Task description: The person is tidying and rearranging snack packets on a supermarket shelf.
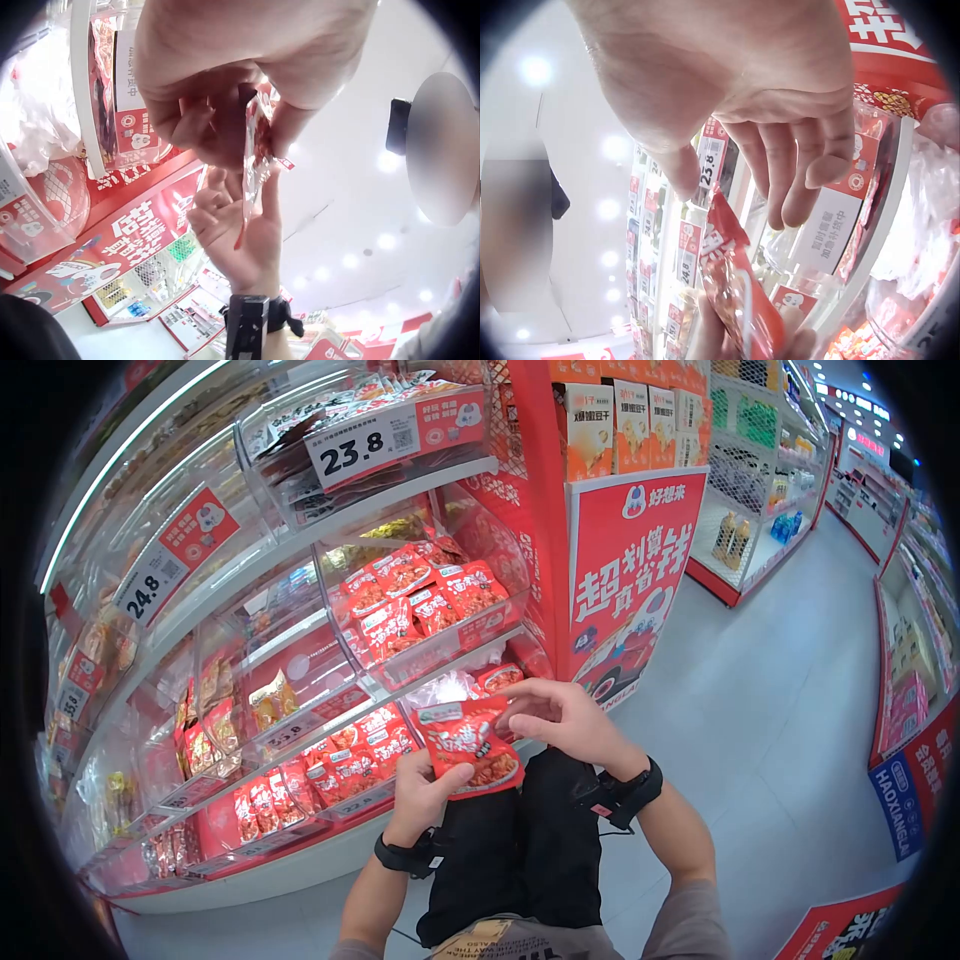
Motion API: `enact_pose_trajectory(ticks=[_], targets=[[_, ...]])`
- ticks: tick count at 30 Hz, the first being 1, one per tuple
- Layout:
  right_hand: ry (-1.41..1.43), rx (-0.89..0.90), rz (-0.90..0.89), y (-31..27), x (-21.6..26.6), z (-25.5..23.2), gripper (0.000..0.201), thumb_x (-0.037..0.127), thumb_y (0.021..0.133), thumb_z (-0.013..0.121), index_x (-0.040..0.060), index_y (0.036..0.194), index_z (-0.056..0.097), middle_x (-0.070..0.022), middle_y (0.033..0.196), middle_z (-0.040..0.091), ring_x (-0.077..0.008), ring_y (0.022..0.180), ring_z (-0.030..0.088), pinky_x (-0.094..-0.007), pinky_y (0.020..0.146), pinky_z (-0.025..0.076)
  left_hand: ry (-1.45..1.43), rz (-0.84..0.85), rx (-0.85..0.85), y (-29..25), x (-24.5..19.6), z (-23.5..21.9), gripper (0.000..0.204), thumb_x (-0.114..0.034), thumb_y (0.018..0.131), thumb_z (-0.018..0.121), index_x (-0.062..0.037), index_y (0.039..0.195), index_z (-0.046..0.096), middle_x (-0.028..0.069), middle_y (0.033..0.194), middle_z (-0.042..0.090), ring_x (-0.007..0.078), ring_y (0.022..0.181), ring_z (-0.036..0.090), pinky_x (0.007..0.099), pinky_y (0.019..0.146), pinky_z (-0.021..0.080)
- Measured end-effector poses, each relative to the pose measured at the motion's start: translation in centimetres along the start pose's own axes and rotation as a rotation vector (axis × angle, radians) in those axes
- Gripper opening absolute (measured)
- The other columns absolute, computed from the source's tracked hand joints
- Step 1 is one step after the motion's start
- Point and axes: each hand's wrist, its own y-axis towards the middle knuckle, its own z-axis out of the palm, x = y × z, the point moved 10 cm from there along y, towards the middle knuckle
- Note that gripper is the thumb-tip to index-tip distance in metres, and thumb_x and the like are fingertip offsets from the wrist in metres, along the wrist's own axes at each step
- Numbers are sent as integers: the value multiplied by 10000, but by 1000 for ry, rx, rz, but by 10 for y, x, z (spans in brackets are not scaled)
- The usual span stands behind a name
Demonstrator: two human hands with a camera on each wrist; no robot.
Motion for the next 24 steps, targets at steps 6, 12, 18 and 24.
enact_pose_trajectory(ticks=[6, 12, 18, 24], targets=[[-99, -84, -55, -3, -17, 21, 299, 204, 835, 685, -21, 1005, 585, -21, 777, 605, -50, 706, 542, -221, 620, 425, -39, 20, -50, -1, -5, 2, 218, -127, 847, 667, 20, 1008, 656, 57, 910, 677, 82, 806, 605, 236, 720, 482], [-156, -107, -72, -4, -14, 30, 240, 204, 833, 688, 1, 898, 576, 36, 643, 512, -10, 593, 447, -210, 522, 346, -19, 7, -26, -7, -3, 2, 222, -138, 851, 667, 16, 1010, 657, 48, 892, 676, 72, 788, 597, 231, 701, 476], [-154, -124, -97, -5, -25, 26, 227, 193, 844, 673, -1, 918, 581, 39, 661, 526, -8, 601, 451, -210, 528, 351, -13, 14, -49, -8, 4, 3, 222, -136, 853, 660, 20, 1011, 658, 57, 893, 684, 75, 788, 608, 233, 694, 482], [33, -167, -3, -3, -49, 26, 193, 165, 859, 653, 0, 934, 589, 14, 764, 604, -37, 695, 549, -209, 641, 436, 167, -36, -64, -9, 23, -3, 241, -115, 859, 639, 43, 1040, 630, 60, 930, 674, 82, 821, 603, 241, 732, 479]])
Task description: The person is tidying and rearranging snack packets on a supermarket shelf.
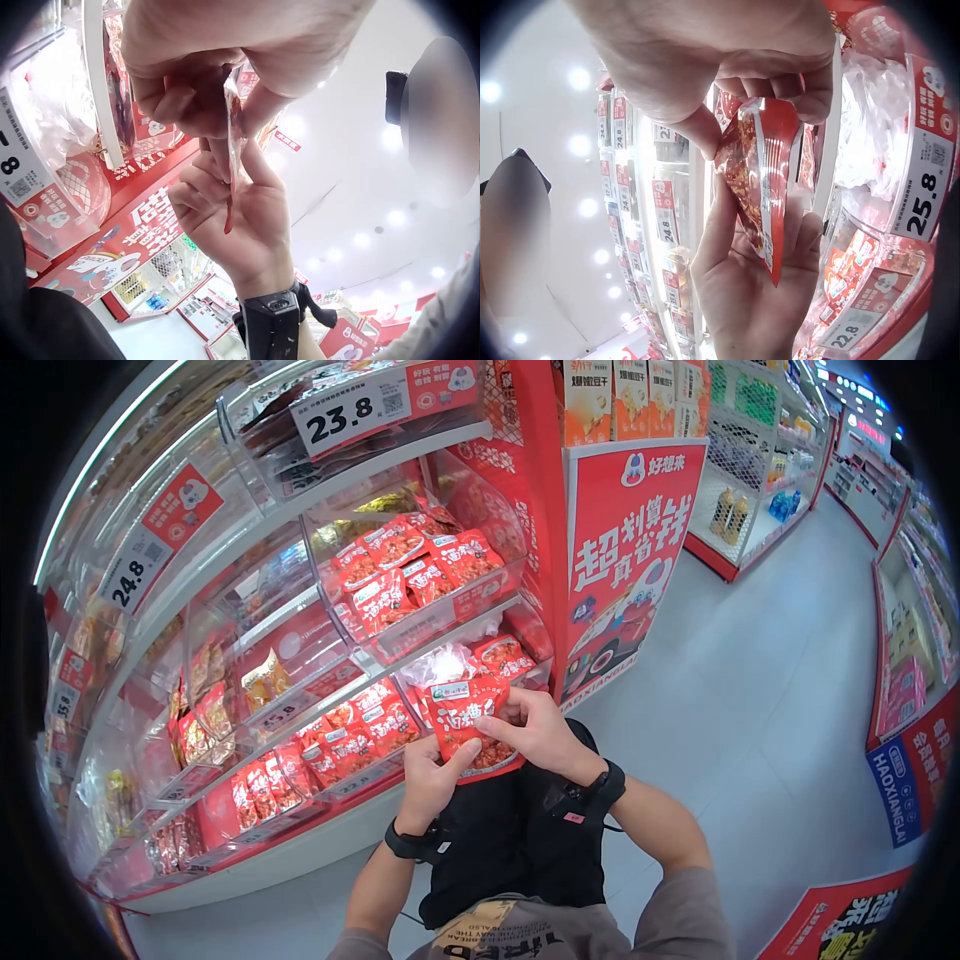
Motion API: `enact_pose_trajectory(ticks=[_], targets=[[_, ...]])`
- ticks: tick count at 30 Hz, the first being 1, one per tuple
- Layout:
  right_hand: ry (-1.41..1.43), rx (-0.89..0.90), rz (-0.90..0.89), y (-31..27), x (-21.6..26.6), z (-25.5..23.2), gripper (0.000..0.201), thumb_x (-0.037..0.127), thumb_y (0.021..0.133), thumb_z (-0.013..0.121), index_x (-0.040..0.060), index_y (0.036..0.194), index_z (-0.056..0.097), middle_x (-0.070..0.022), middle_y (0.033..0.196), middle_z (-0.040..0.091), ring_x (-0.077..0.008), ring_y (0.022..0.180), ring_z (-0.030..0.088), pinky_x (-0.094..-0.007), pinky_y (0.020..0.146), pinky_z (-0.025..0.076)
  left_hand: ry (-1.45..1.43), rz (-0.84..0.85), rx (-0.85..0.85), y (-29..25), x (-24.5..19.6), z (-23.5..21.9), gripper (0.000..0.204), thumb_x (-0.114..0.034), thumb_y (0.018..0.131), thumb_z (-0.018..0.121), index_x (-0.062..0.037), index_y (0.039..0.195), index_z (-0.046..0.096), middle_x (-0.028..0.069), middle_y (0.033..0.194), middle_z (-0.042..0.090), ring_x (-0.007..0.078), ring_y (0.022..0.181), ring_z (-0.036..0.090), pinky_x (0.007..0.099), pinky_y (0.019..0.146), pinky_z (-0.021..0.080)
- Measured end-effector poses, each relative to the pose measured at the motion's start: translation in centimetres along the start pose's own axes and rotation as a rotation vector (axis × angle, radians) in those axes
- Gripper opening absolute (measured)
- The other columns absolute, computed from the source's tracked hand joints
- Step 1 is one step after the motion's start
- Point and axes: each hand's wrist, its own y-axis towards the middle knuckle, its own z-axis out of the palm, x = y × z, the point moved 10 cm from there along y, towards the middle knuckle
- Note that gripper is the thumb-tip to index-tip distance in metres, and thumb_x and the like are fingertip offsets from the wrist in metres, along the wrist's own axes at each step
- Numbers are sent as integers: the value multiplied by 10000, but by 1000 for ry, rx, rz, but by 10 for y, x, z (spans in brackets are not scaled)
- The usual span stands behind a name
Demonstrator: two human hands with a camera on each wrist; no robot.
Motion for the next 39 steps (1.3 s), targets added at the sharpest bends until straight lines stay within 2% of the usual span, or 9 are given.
enact_pose_trajectory(ticks=[4, 7, 16, 22, 28, 31, 34, 35, 39], targets=[[-14, 60, 140, 12, -15, -5, 184, 152, 849, 665, 9, 938, 592, -13, 811, 633, -59, 761, 588, -224, 707, 470, 1, 46, -78, 2, -9, -9, 223, -105, 857, 639, 41, 1026, 635, 63, 924, 677, 83, 818, 604, 242, 730, 479], [-3, 112, 132, 15, -5, -1, 168, 84, 831, 661, 10, 963, 589, -35, 903, 643, -72, 830, 595, -225, 743, 471, -27, 93, -126, 3, -14, -14, 208, -93, 856, 637, 40, 1016, 637, 70, 918, 678, 84, 815, 605, 243, 732, 479], [-17, -24, -5, 8, -15, -3, 168, 104, 796, 716, 17, 865, 591, 6, 804, 605, -49, 727, 555, -214, 654, 452, 13, 145, -175, -7, -5, -24, 228, -142, 833, 670, 13, 999, 662, 95, 835, 697, 107, 740, 636, 264, 663, 489], [46, -24, -101, 28, 46, 10, 100, 76, 836, 662, 5, 868, 599, -7, 825, 614, -46, 769, 555, -206, 694, 441, -279, 166, -195, -5, -15, -28, 320, -140, 895, 574, 20, 1171, 549, 86, 911, 652, 101, 730, 574, 244, 677, 452], [-85, -363, -359, 123, 96, -27, 159, 124, 856, 635, -31, 889, 626, -41, 797, 637, -76, 737, 566, -231, 665, 439, -295, 78, -142, -6, 2, -28, 301, -119, 920, 491, 10, 1192, 509, 70, 884, 619, 82, 720, 528, 210, 627, 388], [-241, -398, -257, 179, 68, -24, 227, 174, 803, 680, -41, 857, 633, -85, 752, 638, -116, 703, 585, -283, 623, 450, -250, 50, -109, -11, 7, -29, 232, -103, 908, 504, 15, 1102, 552, 63, 856, 624, 83, 714, 533, 214, 633, 398], [-552, -217, -202, 204, 54, 3, 285, 203, 739, 710, -46, 855, 633, -155, 754, 641, -208, 704, 626, -354, 607, 471, -235, -3, -111, -17, 11, -35, 206, -74, 901, 506, 21, 1073, 566, 65, 845, 622, 88, 718, 535, 219, 664, 414], [-758, -215, -320, 203, 62, 11, 245, 173, 718, 682, -41, 824, 627, -219, 770, 632, -322, 742, 639, -418, 639, 492, -230, -3, -125, -17, 11, -38, 201, -72, 893, 499, 24, 1053, 573, 70, 831, 625, 93, 706, 540, 221, 651, 414], [-1102, -201, -362, 195, 52, 24, 171, 150, 717, 599, -19, 741, 614, -230, 764, 622, -372, 784, 623, -469, 706, 498, -227, -16, -148, -24, 15, -44, 182, -62, 876, 488, 32, 991, 594, 79, 795, 631, 104, 682, 550, 228, 628, 418]])
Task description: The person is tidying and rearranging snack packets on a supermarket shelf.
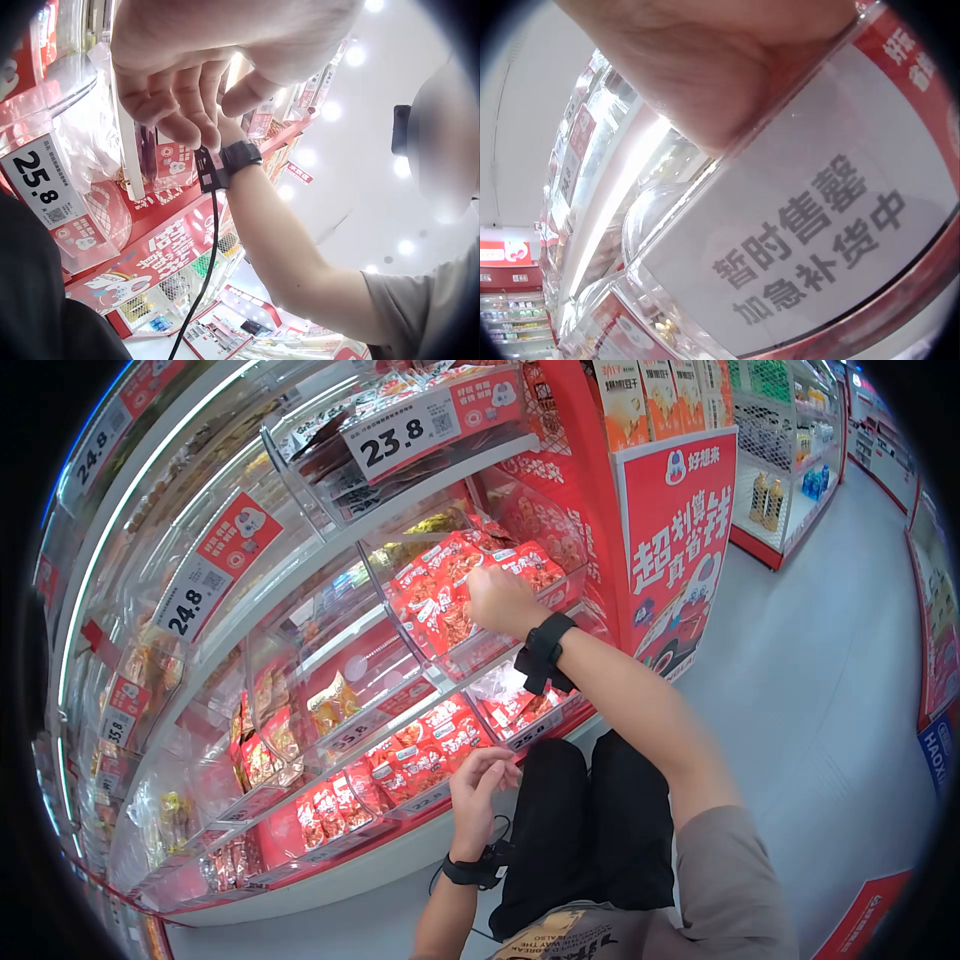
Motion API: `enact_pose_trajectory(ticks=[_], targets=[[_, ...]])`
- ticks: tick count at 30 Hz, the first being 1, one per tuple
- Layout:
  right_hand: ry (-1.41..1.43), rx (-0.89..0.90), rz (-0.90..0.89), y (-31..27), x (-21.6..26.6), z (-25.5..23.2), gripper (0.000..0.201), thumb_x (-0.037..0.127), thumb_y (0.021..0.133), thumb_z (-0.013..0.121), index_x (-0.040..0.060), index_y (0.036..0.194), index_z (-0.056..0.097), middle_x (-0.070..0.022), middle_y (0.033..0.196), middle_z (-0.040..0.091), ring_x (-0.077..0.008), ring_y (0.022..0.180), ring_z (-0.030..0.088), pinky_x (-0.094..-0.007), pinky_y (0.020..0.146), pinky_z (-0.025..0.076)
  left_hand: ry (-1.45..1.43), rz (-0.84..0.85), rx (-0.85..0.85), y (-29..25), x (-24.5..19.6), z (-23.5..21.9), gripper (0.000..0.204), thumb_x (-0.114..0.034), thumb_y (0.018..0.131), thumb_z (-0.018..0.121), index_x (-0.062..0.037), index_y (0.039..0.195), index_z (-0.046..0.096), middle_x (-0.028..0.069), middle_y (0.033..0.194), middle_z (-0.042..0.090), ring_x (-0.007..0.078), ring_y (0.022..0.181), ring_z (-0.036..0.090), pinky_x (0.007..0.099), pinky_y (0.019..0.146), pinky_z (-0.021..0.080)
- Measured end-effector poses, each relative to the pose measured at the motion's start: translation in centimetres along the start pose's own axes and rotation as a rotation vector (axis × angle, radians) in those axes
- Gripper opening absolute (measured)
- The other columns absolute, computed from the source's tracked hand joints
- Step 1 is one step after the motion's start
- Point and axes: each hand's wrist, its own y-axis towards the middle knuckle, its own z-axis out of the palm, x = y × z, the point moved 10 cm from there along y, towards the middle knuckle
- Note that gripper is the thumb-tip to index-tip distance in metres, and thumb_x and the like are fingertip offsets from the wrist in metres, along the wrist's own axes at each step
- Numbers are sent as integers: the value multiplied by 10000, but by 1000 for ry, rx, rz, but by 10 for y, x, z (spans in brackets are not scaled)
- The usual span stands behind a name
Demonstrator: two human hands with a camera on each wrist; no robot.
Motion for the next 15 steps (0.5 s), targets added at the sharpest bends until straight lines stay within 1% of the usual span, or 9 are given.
enact_pose_trajectory(ticks=[3, 4, 7, 10, 11, 13, 15], targets=[[-13, 135, -38, -10, 3, -1, 250, 197, 722, 626, 11, 887, 658, -178, 794, 645, -329, 747, 633, -437, 674, 491, 13, -13, 11, 3, 4, 2, 170, -58, 875, 489, 31, 967, 601, 77, 782, 628, 105, 679, 552, 228, 627, 418], [-97, 152, -30, -11, 5, -6, 211, 150, 748, 619, 15, 907, 654, -153, 787, 653, -306, 698, 634, -401, 644, 493, 20, -26, 14, 3, 6, 3, 168, -57, 875, 489, 30, 961, 603, 76, 778, 627, 105, 677, 553, 228, 626, 417], [227, -271, -245, -37, 32, -82, 158, 143, 774, 584, -5, 808, 628, -152, 752, 650, -299, 725, 636, -390, 637, 493, 10, -26, 37, 4, 7, 9, 163, -55, 874, 490, 32, 951, 604, 78, 773, 625, 107, 673, 555, 229, 621, 415], [411, -105, -62, -71, 17, -94, 163, 139, 804, 586, -19, 821, 624, -133, 762, 656, -243, 738, 644, -334, 655, 486, -29, -36, -13, 5, 14, 2, 153, -61, 874, 496, 30, 931, 606, 73, 751, 615, 104, 656, 549, 223, 608, 409], [442, 76, -3, -81, 3, -74, 157, 125, 808, 591, -22, 851, 627, -130, 786, 657, -215, 748, 638, -322, 671, 483, -35, -43, -34, 6, 18, -1, 152, -61, 875, 495, 29, 927, 607, 71, 744, 611, 103, 654, 546, 221, 606, 409], [494, 432, 117, -109, -37, -17, 160, 98, 817, 599, -28, 909, 631, -123, 833, 660, -158, 767, 626, -296, 702, 479, -43, -42, -41, 9, 26, -2, 151, -60, 877, 495, 29, 922, 607, 70, 739, 608, 103, 653, 544, 220, 607, 412], [359, 374, 82, -125, -67, 9, 188, 148, 810, 593, -8, 908, 637, -145, 806, 664, -233, 772, 651, -336, 709, 495, -69, -59, -23, 8, 32, 5, 146, -59, 881, 499, 28, 925, 608, 65, 748, 607, 101, 665, 546, 221, 622, 422]])
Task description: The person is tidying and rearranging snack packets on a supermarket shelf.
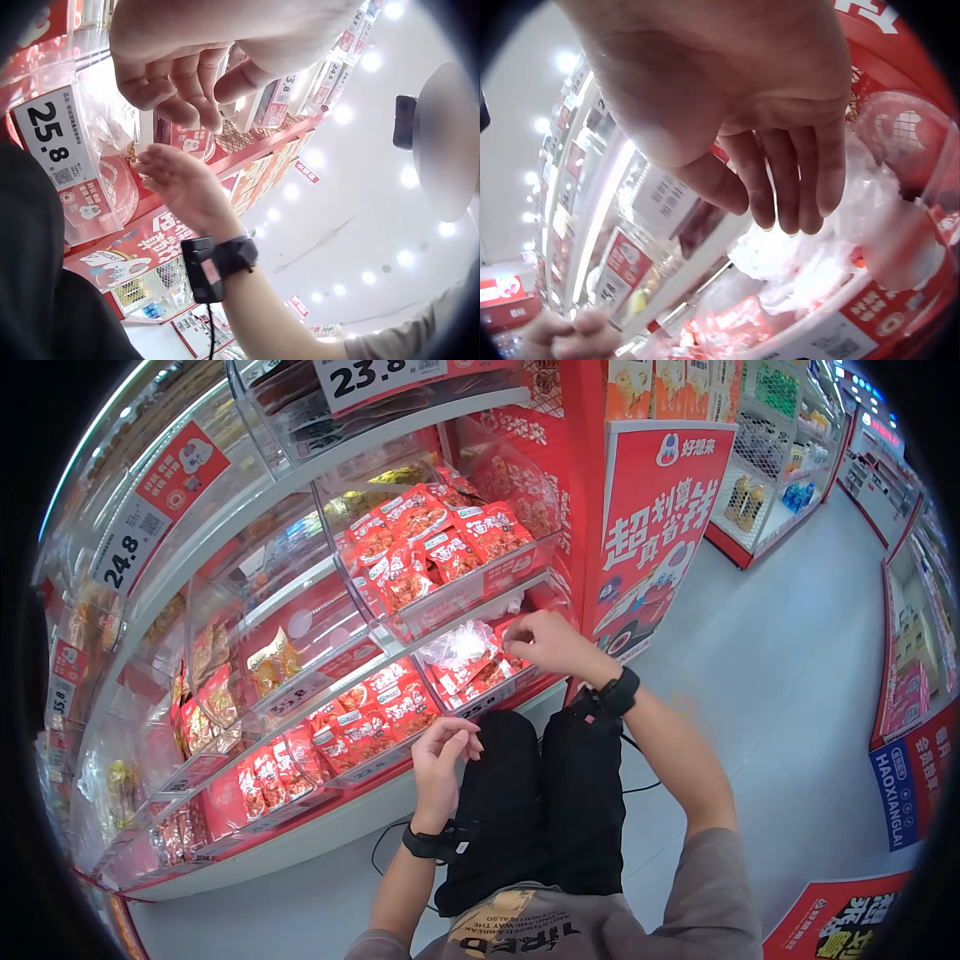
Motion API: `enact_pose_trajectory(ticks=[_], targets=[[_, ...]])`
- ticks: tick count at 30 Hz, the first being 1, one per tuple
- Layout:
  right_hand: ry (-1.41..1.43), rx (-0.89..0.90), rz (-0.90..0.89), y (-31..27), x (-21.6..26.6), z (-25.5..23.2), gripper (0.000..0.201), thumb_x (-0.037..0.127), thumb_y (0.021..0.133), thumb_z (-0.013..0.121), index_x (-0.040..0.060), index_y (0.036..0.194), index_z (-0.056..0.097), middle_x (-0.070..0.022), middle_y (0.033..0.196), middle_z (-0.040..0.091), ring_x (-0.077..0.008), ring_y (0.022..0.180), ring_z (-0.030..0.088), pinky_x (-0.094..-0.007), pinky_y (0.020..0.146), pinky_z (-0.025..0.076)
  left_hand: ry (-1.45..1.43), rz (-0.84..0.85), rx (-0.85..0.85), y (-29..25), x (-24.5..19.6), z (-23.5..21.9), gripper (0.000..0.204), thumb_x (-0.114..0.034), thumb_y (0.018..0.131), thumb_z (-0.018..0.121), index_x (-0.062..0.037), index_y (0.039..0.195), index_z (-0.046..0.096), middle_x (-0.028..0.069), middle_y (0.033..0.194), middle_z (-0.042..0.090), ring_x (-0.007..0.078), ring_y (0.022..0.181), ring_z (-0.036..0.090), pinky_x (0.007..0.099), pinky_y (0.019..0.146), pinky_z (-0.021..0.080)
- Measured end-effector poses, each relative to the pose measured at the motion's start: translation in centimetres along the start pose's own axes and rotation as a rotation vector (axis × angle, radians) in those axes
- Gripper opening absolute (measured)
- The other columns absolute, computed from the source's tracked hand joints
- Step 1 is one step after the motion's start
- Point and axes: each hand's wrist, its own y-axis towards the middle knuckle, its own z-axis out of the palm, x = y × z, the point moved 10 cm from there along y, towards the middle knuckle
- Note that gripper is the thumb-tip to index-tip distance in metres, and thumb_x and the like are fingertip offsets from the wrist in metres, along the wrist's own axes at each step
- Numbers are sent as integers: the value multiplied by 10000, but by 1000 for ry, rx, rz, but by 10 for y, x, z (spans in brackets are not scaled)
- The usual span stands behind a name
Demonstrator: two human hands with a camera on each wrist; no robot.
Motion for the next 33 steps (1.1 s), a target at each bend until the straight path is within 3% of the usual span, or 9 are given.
enact_pose_trajectory(ticks=[6, 11, 13, 16, 17, 22, 28, 32, 33], targets=[[-432, 11, 350, 24, -88, 52, 342, 282, 800, 575, 5, 995, 622, -221, 951, 639, -358, 915, 616, -437, 813, 481, 20, -44, 56, -4, -2, 7, 139, -62, 889, 511, 27, 934, 608, 54, 769, 603, 96, 700, 561, 225, 654, 447], [-502, -19, 310, 52, -124, 88, 365, 323, 777, 609, 1, 949, 606, -221, 931, 639, -378, 907, 621, -451, 776, 499, 36, -38, -3, -9, -5, -13, 137, -80, 879, 523, 18, 918, 612, 50, 756, 596, 97, 693, 559, 226, 644, 439], [-484, -100, 307, 50, -117, 79, 340, 303, 761, 635, -6, 901, 613, -214, 858, 648, -374, 865, 632, -445, 757, 505, 34, -45, -16, -11, -6, -16, 137, -91, 876, 531, 11, 913, 615, 46, 753, 597, 96, 688, 558, 227, 639, 434], [-155, -10, 340, 50, -114, 67, 296, 258, 725, 683, -18, 807, 613, -194, 728, 634, -343, 790, 648, -434, 746, 506, -21, -43, 1, -12, 0, -11, 137, -93, 877, 530, 4, 916, 617, 41, 750, 602, 92, 681, 557, 218, 628, 421], [-55, -133, 325, 48, -121, 58, 258, 202, 703, 711, -28, 716, 593, -156, 645, 613, -270, 642, 652, -401, 625, 528, 23, -37, 24, -12, 0, -7, 143, -95, 883, 520, -1, 930, 616, 39, 752, 606, 87, 677, 553, 208, 615, 405], [364, -290, 522, 12, -103, 12, 118, 73, 798, 641, -21, 790, 570, -98, 649, 603, -190, 489, 613, -291, 415, 495, 26, -35, 80, -13, 0, 6, 150, -100, 892, 504, -8, 946, 609, 33, 755, 606, 79, 676, 546, 202, 612, 402], [481, -337, 398, -48, -65, -27, 161, 99, 859, 612, -8, 891, 497, -81, 654, 579, -171, 512, 616, -265, 438, 493, 21, -68, 142, -9, 14, 15, 130, -98, 893, 518, -8, 930, 605, 27, 752, 604, 84, 698, 555, 220, 662, 447], [506, -361, 329, -86, -31, -51, 141, 105, 879, 594, 7, 887, 492, -72, 665, 590, -133, 507, 588, -236, 471, 482, 92, -97, 90, -6, 27, 14, 190, -141, 895, 547, -13, 1036, 554, 56, 899, 617, 93, 795, 568, 229, 684, 458], [512, -352, 306, -94, -21, -55, 137, 104, 883, 588, 8, 891, 491, -70, 669, 594, -127, 504, 582, -231, 476, 480, 107, -122, 117, -6, 38, 15, 339, -178, 893, 577, -26, 1180, 479, 91, 1070, 583, 120, 920, 568, 259, 738, 479]])
